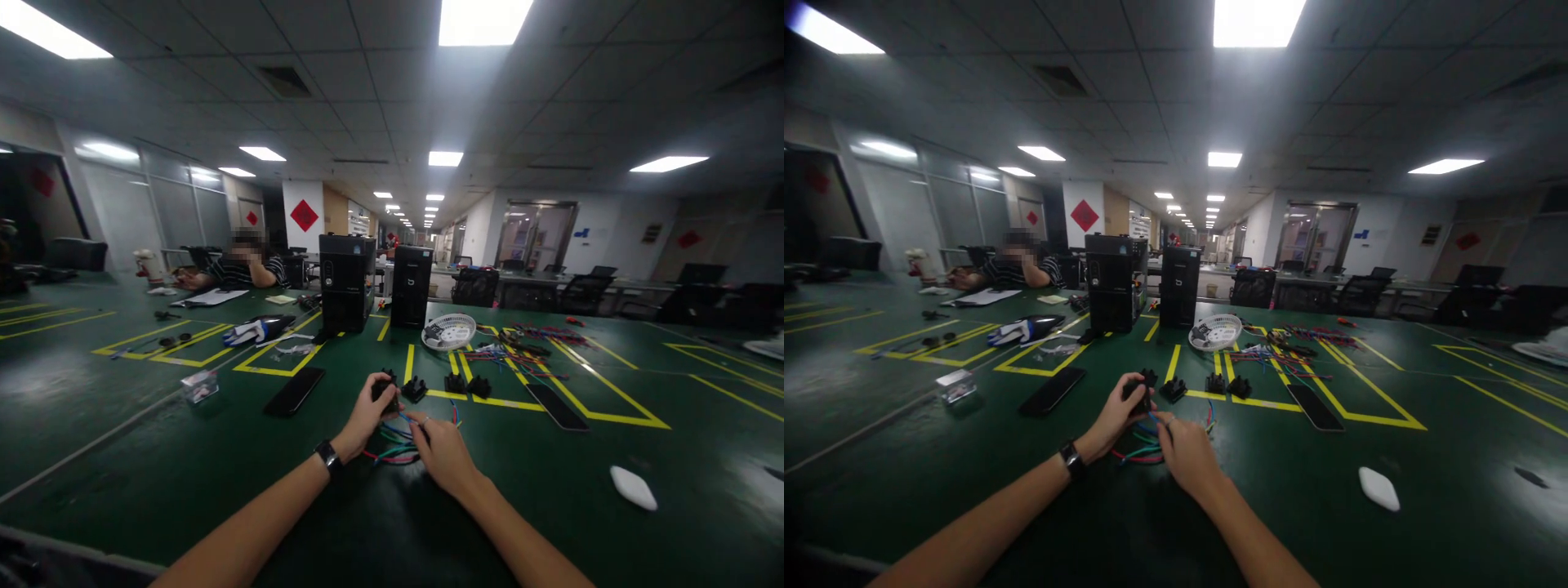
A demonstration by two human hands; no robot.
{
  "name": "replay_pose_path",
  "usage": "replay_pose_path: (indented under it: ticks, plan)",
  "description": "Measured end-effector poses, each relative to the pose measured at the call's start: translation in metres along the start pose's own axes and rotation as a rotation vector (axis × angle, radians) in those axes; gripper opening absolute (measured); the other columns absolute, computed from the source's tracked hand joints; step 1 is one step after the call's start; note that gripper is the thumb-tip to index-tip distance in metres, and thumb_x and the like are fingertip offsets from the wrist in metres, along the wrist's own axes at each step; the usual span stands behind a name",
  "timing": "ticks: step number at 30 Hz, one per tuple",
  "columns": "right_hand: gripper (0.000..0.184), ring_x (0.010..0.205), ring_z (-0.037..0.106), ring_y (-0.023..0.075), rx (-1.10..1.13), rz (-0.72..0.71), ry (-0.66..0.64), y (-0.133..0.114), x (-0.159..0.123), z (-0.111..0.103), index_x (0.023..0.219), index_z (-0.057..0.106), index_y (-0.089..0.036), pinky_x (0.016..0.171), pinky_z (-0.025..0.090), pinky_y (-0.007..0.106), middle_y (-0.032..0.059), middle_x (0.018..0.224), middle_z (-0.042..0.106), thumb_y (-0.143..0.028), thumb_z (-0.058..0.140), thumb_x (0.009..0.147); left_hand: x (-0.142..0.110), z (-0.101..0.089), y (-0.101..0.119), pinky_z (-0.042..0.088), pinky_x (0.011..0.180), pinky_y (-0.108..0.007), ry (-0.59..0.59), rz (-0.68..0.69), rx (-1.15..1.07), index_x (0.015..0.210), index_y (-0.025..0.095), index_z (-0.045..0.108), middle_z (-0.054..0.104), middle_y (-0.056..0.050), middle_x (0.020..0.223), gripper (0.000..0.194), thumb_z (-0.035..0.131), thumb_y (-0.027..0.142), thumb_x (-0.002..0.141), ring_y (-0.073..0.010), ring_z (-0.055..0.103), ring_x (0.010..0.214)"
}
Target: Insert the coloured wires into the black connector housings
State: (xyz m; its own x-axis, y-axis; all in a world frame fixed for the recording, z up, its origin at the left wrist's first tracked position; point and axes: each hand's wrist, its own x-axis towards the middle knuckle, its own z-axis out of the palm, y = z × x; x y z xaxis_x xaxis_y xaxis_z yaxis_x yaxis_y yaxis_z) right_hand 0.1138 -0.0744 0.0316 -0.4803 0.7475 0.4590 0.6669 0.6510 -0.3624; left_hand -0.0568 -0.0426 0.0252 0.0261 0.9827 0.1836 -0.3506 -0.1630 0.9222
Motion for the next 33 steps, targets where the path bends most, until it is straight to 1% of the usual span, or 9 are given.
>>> replay_pose_path:
  ticks: [3, 7, 12, 15, 18, 22, 26, 29, 33]
  plan:
    - [0.033, 0.087, 0.069, 0.0188, 0.024, -0.023, -0.034, -0.003, 0.001, -0.003, 0.12, 0.06, -0.022, 0.077, 0.047, 0.026, 0.0049, 0.096, 0.073, -0.023, 0.036, 0.097, 0.0, 0.001, -0.001, 0.05, 0.055, -0.026, 0.055, 0.101, 0.06, 0.1, 0.02, 0.048, 0.059, 0.0, 0.078, 0.04, 0.047, 0.058, 0.085, -0.0124, 0.061, 0.057]
    - [0.031, 0.081, 0.069, 0.0187, -0.047, -0.052, -0.061, 0.005, 0.005, -0.019, 0.113, 0.064, -0.022, 0.072, 0.046, 0.024, 0.005, 0.092, 0.074, -0.026, 0.038, 0.097, 0.012, 0.006, 0.003, 0.047, 0.052, -0.025, 0.02, 0.245, 0.218, 0.093, 0.019, 0.05, 0.06, 0.0, 0.074, 0.037, 0.045, 0.055, 0.087, -0.0119, 0.059, 0.054]
    - [0.034, 0.083, 0.069, 0.0185, -0.054, 0.036, 0.183, 0.016, 0.003, -0.034, 0.117, 0.061, -0.018, 0.074, 0.046, 0.025, 0.0083, 0.096, 0.073, -0.025, 0.033, 0.099, 0.06, 0.005, 0.036, 0.05, 0.062, -0.03, 0.31, 0.237, 0.069, 0.094, 0.019, 0.05, 0.06, 0.001, 0.068, 0.037, 0.041, 0.055, 0.087, -0.012, 0.057, 0.052]
    - [0.029, 0.073, 0.067, 0.0178, -0.154, -0.081, -0.036, 0.008, -0.003, -0.022, 0.106, 0.065, -0.02, 0.066, 0.044, 0.024, 0.0053, 0.082, 0.072, -0.024, 0.038, 0.096, 0.086, 0.007, 0.041, 0.049, 0.062, -0.03, 0.27, 0.204, 0.129, 0.09, 0.018, 0.051, 0.064, -0.001, 0.067, 0.035, 0.045, 0.053, 0.084, -0.0153, 0.06, 0.057]
    - [0.024, 0.075, 0.063, 0.0172, -0.201, -0.216, -0.198, -0.003, -0.005, -0.006, 0.101, 0.065, -0.02, 0.067, 0.042, 0.025, 0.0041, 0.083, 0.069, -0.025, 0.043, 0.094, 0.1, 0.023, 0.02, 0.047, 0.06, -0.029, 0.033, 0.138, 0.428, 0.086, 0.02, 0.049, 0.066, -0.004, 0.067, 0.034, 0.035, 0.051, 0.088, -0.0185, 0.062, 0.061]
    - [0.024, 0.094, 0.054, 0.0204, -0.183, -0.256, -0.169, -0.004, -0.005, -0.004, 0.101, 0.065, -0.021, 0.078, 0.04, 0.03, 0.0054, 0.097, 0.063, -0.038, 0.054, 0.089, 0.117, 0.055, -0.027, 0.045, 0.069, -0.03, -0.22, 0.235, 0.958, 0.078, 0.02, 0.049, 0.063, -0.005, 0.074, 0.038, 0.019, 0.037, 0.093, -0.0183, 0.06, 0.071]
    - [0.018, 0.1, 0.048, 0.0202, -0.186, -0.213, -0.131, 0.013, -0.004, -0.017, 0.099, 0.064, -0.021, 0.084, 0.037, 0.032, 0.0046, 0.104, 0.058, -0.03, 0.052, 0.089, 0.135, 0.074, -0.059, 0.041, 0.076, -0.031, -0.276, 0.28, 1.063, 0.069, 0.02, 0.051, 0.058, -0.005, 0.073, 0.031, 0.03, 0.03, 0.091, -0.0191, 0.054, 0.075]
    - [0.017, 0.096, 0.049, 0.0201, -0.225, -0.134, -0.16, 0.027, -0.003, -0.018, 0.097, 0.064, -0.02, 0.082, 0.036, 0.033, 0.0052, 0.1, 0.059, -0.019, 0.049, 0.088, 0.143, 0.071, -0.069, 0.038, 0.081, -0.034, -0.245, 0.291, 1.119, 0.069, 0.02, 0.053, 0.055, -0.006, 0.073, 0.029, 0.034, 0.028, 0.09, -0.0218, 0.052, 0.081]
    - [0.016, 0.095, 0.051, 0.0207, -0.192, -0.122, -0.21, 0.039, -0.003, -0.01, 0.099, 0.064, -0.021, 0.081, 0.036, 0.033, 0.0042, 0.099, 0.061, -0.026, 0.056, 0.087, 0.15, 0.063, -0.07, 0.034, 0.087, -0.042, -0.17, 0.289, 1.189, 0.072, 0.02, 0.055, 0.057, -0.01, 0.078, 0.022, 0.043, 0.029, 0.088, -0.0285, 0.049, 0.095]
